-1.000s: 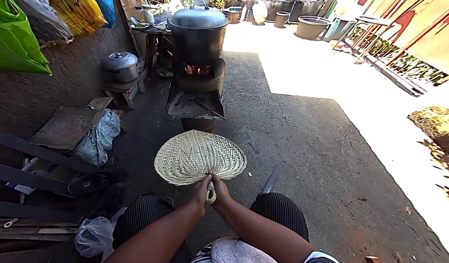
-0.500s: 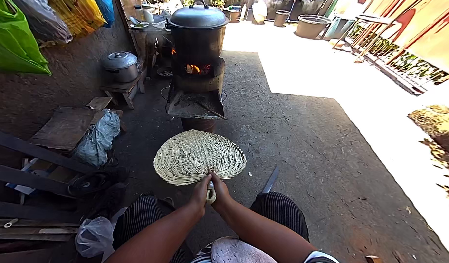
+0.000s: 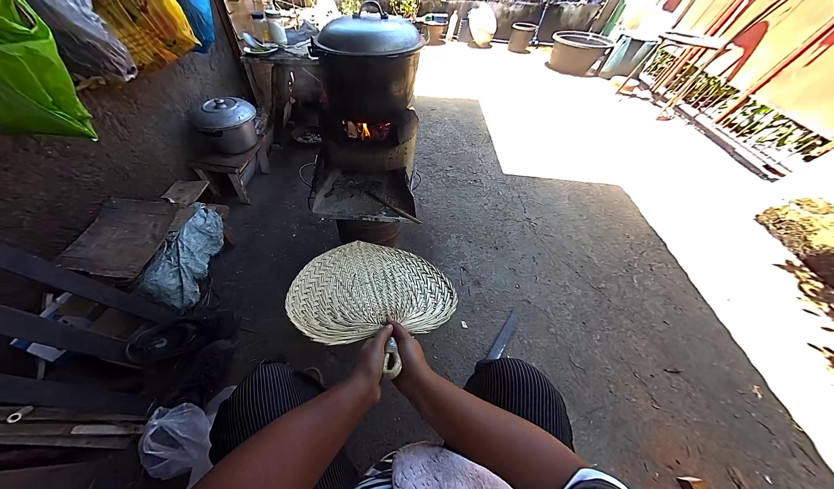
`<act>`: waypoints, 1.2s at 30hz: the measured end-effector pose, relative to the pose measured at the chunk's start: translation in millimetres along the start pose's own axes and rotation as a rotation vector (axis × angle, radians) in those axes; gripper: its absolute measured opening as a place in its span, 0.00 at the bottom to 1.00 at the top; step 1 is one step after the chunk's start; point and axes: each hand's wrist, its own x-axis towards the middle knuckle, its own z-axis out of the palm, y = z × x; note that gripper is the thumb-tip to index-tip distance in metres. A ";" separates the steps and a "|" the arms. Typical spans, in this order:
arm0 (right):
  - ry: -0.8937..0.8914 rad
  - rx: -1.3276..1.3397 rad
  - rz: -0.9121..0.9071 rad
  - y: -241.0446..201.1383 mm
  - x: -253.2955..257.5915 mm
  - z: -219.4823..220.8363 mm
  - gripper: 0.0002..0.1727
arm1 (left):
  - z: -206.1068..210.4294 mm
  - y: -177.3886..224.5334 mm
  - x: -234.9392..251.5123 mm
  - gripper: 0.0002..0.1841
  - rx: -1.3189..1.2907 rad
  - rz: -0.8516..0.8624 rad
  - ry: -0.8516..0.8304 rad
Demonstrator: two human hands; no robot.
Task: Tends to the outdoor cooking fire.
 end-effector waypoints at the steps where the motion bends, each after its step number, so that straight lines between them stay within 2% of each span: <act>1: -0.002 0.000 0.000 0.0 0.0 -0.2 0.19 | 0.1 0.1 -0.1 0.23 -0.002 -0.001 0.000; 29: -0.008 -0.046 -0.049 -0.8 -0.8 -2.2 0.20 | -1.9 -1.0 3.8 0.25 0.021 0.024 -0.024; 36: -0.010 0.010 -0.011 0.8 -0.9 -1.4 0.18 | 0.2 0.0 -1.8 0.24 0.006 -0.009 -0.002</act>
